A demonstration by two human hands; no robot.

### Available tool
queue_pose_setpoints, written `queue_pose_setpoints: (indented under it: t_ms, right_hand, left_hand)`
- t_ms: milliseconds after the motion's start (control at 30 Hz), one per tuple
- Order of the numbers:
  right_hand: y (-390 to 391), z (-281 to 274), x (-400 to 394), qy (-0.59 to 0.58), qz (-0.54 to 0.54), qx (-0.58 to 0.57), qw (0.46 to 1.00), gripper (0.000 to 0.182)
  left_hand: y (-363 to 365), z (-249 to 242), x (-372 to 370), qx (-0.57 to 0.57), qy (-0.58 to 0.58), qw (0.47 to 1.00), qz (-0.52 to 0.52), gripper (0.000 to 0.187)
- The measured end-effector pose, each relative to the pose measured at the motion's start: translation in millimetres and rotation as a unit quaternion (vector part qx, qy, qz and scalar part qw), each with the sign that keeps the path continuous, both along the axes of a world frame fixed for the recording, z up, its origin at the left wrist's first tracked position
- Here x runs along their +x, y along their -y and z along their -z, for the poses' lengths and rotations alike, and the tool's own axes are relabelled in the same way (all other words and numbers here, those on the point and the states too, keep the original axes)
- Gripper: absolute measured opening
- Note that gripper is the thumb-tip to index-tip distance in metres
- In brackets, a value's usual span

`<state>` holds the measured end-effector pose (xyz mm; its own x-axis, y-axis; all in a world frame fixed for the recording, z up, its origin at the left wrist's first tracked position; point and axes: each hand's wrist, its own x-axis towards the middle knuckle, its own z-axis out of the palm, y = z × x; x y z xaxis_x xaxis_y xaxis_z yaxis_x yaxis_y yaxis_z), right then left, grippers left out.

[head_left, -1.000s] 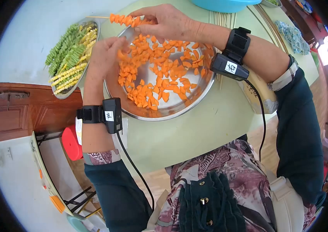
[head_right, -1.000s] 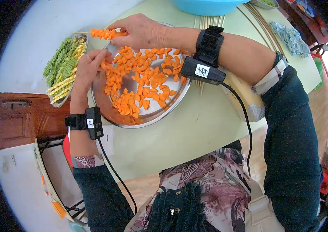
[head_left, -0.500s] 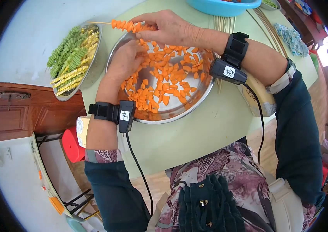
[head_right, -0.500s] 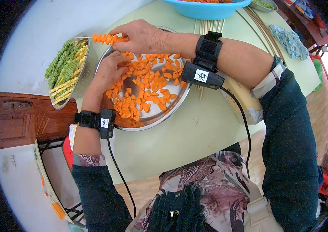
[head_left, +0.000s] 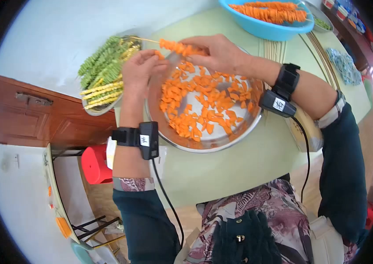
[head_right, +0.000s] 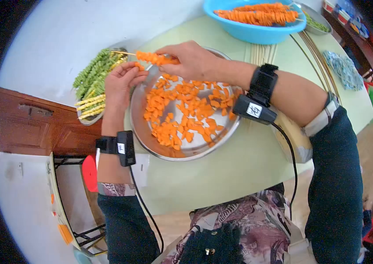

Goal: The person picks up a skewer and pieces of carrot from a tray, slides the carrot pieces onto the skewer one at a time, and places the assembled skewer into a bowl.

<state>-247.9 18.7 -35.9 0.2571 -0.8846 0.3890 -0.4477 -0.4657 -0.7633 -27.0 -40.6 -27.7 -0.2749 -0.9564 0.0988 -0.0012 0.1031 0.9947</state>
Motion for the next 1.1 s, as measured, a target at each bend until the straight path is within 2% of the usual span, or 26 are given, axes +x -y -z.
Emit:
queue_pose_setpoints:
  t_ms: [167,267,333,467,567,767,833,1100]
  right_hand:
    - [-7,-7,1,-0.044,0.017,-0.055,0.997,0.042]
    - [-6,-4,2,-0.063,-0.002,-0.064,0.996,0.043]
    - [-5,-2,4,-0.058,-0.010,-0.139,0.989,0.039]
    - [-8,-6,4,-0.081,-0.015,-0.073,0.994,0.039]
    - [-10,-9,3,-0.115,-0.014,-0.046,0.992,0.042]
    - [-7,-2,3,-0.125,-0.017,-0.102,0.987,0.045]
    - [-10,-8,4,-0.133,-0.011,-0.047,0.990,0.043]
    - [-11,-12,4,-0.135,-0.011,-0.042,0.990,0.042]
  left_hand:
    - [-5,-5,-4,-0.003,-0.067,0.997,-0.040,0.023]
    - [-8,-12,-2,-0.046,-0.111,0.988,-0.095,0.024]
    - [-1,-12,6,-0.056,-0.134,0.980,-0.134,0.023]
    - [8,-11,18,-0.070,-0.174,0.962,-0.196,0.020]
    - [10,-10,18,-0.066,-0.175,0.961,-0.202,0.017]
    - [9,-11,17,-0.072,-0.162,0.968,-0.179,0.015]
    - [9,-11,16,-0.073,-0.158,0.968,-0.180,0.015]
    - [8,-10,13,-0.097,-0.141,0.970,-0.172,0.015]
